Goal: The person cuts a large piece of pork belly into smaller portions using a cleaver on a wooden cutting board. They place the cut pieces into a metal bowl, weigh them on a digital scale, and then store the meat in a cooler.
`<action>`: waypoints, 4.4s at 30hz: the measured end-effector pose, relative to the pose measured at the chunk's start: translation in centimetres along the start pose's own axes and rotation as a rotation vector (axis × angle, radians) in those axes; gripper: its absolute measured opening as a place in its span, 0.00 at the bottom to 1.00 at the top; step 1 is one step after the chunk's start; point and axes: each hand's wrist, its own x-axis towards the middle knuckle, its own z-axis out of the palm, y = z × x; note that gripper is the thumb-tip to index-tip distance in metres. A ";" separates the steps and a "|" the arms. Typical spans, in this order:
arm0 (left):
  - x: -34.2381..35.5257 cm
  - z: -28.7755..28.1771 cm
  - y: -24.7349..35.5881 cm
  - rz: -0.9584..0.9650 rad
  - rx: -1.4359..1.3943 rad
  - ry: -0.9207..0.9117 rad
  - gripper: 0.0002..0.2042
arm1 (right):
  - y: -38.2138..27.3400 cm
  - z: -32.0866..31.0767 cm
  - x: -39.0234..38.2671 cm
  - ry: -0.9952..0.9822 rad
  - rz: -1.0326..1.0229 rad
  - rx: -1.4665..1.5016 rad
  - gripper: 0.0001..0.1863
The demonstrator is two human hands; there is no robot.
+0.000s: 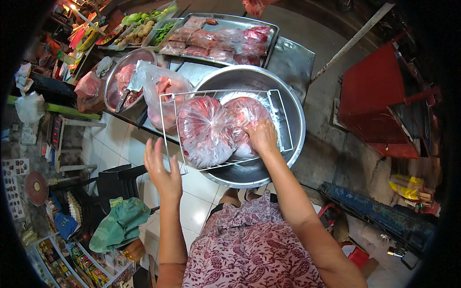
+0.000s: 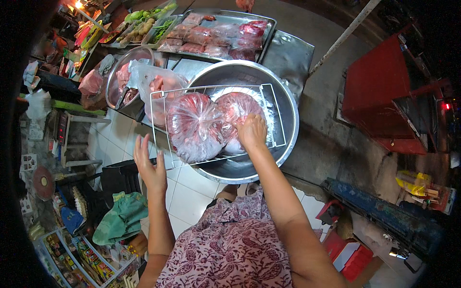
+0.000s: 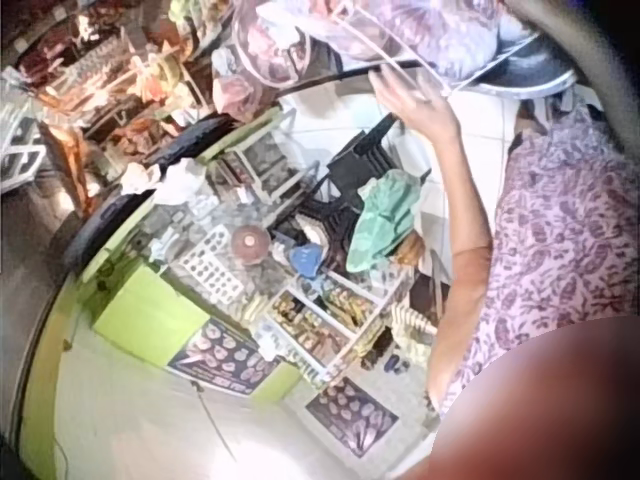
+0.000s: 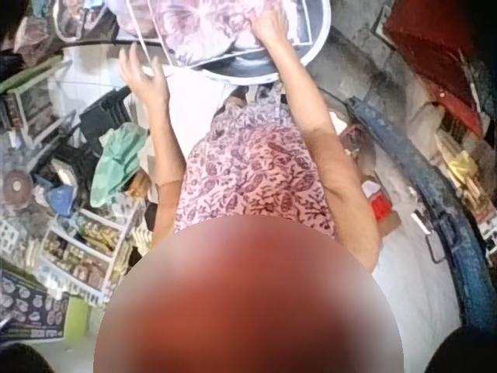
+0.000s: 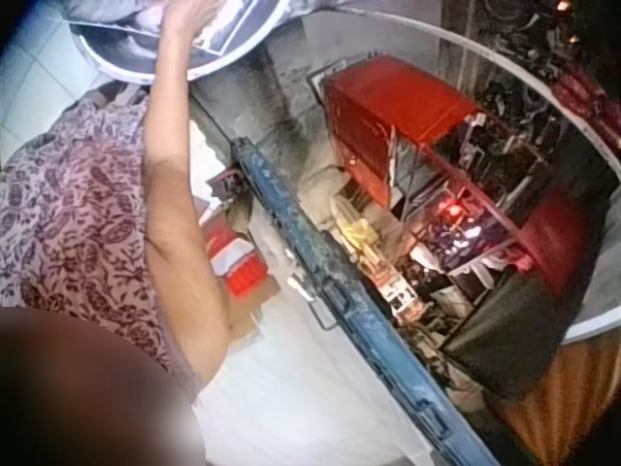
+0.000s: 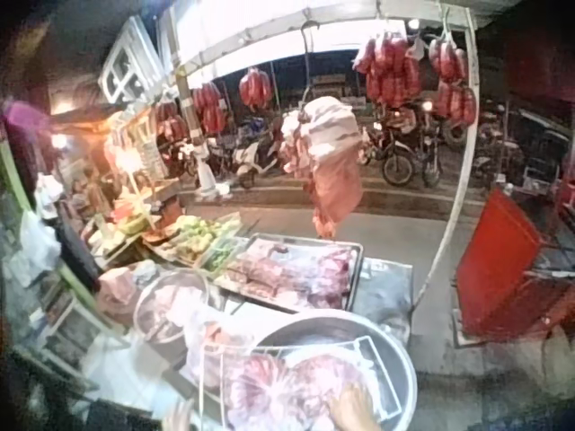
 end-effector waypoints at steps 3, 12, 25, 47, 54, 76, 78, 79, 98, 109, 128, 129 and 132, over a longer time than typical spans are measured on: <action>3.4 2.2 3.0 0.241 -0.047 -0.176 0.22 | 0.0 0.0 1.3 -0.101 0.114 0.047 0.29; 15.6 21.6 6.1 0.518 0.292 -0.633 0.16 | -0.2 2.8 1.4 0.184 -0.059 -0.037 0.14; 16.8 25.0 4.6 0.568 0.288 -0.630 0.10 | 0.7 2.6 3.2 0.019 -0.134 0.096 0.19; 16.7 26.4 4.5 0.540 0.079 -0.596 0.10 | 1.1 -1.0 3.5 -0.219 -0.126 0.077 0.16; 20.4 20.6 4.6 0.572 0.167 -0.825 0.17 | 1.6 -0.2 3.4 -0.104 -0.096 0.207 0.16; 1.9 6.9 -6.3 -0.310 -0.303 -0.127 0.15 | -9.6 1.6 -1.6 -0.075 -0.488 0.103 0.27; 1.6 5.8 -5.8 -0.374 -0.360 -0.089 0.15 | -10.0 1.4 -1.0 -0.071 -0.493 0.089 0.20; 1.5 5.2 -5.4 -0.267 -0.263 -0.068 0.16 | -10.1 1.3 -0.7 -0.087 -0.497 0.076 0.21; 3.5 6.4 -1.8 -0.268 0.262 -0.262 0.08 | -9.4 1.9 0.9 -0.163 -0.430 0.202 0.13; 3.9 6.4 -2.1 -0.305 0.272 -0.239 0.12 | -7.8 2.0 3.5 -0.248 -0.611 0.253 0.10; 1.5 11.2 -11.1 -0.926 -0.940 -0.391 0.23 | -14.4 0.5 -9.0 -0.429 -0.490 0.361 0.36; 1.9 11.6 -11.5 -0.904 -1.002 -0.429 0.23 | -14.6 1.1 -9.3 -0.440 -0.438 0.386 0.38; 2.9 12.9 -13.4 -0.783 -0.821 -0.583 0.25 | -15.5 2.5 -9.9 -0.484 -0.385 0.409 0.45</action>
